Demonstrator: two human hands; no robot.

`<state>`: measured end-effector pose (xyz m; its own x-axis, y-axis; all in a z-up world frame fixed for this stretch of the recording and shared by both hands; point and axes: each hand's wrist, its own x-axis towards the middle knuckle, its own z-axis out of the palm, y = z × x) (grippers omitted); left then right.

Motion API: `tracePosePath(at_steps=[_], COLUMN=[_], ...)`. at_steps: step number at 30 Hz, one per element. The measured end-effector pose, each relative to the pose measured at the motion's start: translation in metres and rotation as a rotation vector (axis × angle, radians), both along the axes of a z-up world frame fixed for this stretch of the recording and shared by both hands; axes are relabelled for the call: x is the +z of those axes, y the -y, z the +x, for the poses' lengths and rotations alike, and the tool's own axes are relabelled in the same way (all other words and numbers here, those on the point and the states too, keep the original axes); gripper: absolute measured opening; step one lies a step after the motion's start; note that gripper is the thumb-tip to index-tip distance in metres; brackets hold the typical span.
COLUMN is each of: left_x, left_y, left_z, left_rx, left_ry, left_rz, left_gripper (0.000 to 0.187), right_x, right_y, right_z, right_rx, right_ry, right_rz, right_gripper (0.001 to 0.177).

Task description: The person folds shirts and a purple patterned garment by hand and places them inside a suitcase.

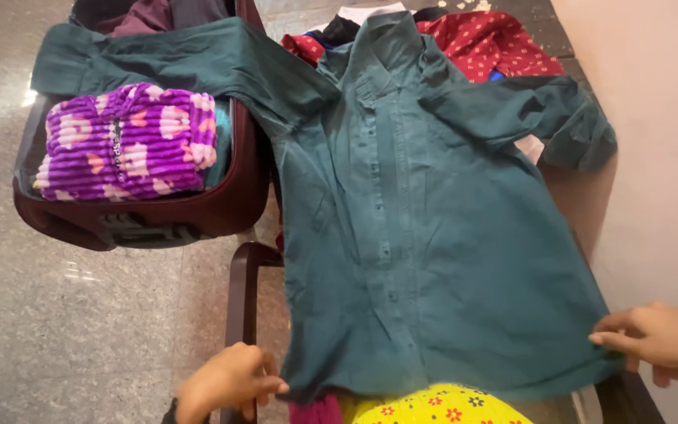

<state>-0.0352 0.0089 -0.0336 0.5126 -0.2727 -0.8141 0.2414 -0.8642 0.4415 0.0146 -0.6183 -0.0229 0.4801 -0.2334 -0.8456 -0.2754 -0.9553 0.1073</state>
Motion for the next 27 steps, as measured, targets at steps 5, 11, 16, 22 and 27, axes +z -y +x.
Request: tracePosePath(at_steps=[5, 11, 16, 22, 27], left_x=[0.002, 0.010, 0.008, -0.057, -0.119], left_y=[0.023, 0.050, 0.080, 0.119, 0.156], left_z=[0.016, 0.063, 0.148, 0.263, 0.337], left_rx=[-0.129, -0.301, -0.395, -0.351, -0.165], left_ry=[0.302, 0.575, 0.572, 0.735, 1.001], left_rz=[0.192, -0.052, -0.104, -0.310, -0.246], left_gripper=[0.057, 0.056, 0.049, 0.041, 0.031], right_x=[0.011, 0.003, -0.034, -0.101, -0.141], right_y=[-0.038, -0.095, -0.134, -0.175, -0.224], right_z=[0.027, 0.088, 0.168, 0.263, 0.323], right_rx=[0.400, 0.641, 0.832, 0.929, 0.881], right_ry=[0.208, 0.244, 0.281, 0.497, 0.780], right_rz=[-0.124, 0.484, 0.563, 0.557, 0.391], right_gripper=[0.060, 0.062, 0.053, 0.055, 0.063])
